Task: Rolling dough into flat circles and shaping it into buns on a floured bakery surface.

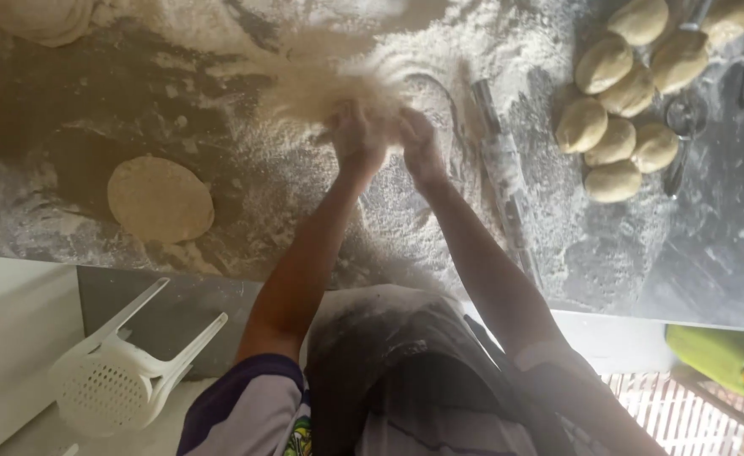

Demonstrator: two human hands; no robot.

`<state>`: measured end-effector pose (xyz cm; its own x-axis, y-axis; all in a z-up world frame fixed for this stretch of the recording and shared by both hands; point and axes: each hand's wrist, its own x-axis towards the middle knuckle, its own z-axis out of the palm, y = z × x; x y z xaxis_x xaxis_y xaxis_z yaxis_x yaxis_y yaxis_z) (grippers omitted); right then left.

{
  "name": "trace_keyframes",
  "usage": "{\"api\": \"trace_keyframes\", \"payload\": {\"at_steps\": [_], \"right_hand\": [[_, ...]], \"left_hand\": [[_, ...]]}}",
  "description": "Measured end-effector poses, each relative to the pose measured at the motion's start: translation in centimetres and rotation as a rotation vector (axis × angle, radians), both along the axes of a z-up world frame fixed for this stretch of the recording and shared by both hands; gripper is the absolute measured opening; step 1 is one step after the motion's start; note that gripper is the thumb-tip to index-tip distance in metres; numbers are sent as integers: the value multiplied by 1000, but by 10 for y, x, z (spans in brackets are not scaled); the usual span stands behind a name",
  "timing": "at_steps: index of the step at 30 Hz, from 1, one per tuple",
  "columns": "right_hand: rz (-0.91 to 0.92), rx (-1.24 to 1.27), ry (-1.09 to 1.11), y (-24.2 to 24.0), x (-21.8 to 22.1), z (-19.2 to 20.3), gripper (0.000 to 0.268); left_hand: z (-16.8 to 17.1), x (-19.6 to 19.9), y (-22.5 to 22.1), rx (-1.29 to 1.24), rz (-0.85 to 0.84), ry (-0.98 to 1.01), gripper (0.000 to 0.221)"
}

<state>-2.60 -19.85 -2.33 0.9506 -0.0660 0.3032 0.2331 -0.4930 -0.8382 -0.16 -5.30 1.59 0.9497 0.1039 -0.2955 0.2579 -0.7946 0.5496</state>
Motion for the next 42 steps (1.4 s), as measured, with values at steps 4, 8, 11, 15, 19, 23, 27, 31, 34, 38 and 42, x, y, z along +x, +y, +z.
{"api": "trace_keyframes", "payload": {"at_steps": [4,8,11,15,19,23,27,31,34,38,42], "right_hand": [[199,627,512,-22,-100,86,56],[-25,-439,250,-73,-177,86,50],[-347,-807,201,-117,-171,84,54],[-455,-738,583,-138,-170,64,61],[-233,-878,629,-111,-156,78,50],[52,-920,32,-72,-151,121,36],[-310,-690,-170,-130,-162,-20,25],[-543,-765,-59,-150,-107,-40,32],[-619,-735,107,-146,-86,-35,32],[-574,-660,172,-133,-158,-18,32],[-463,-768,97,-144,-105,-32,30]], "left_hand": [[23,-58,-38,-313,-99,67,42],[-27,-116,-56,-30,-653,-176,35],[4,-114,-69,190,-733,-788,48],[11,-100,-52,111,-850,-937,57],[38,-68,-18,-178,-451,-857,29],[-41,-81,44,81,-149,-912,9],[-53,-102,59,163,-33,-690,8],[-45,-43,38,373,44,-772,18],[-53,2,28,367,2,-694,21],[-14,-57,34,351,-124,-696,24],[-70,-17,44,317,-93,-544,25]]}}
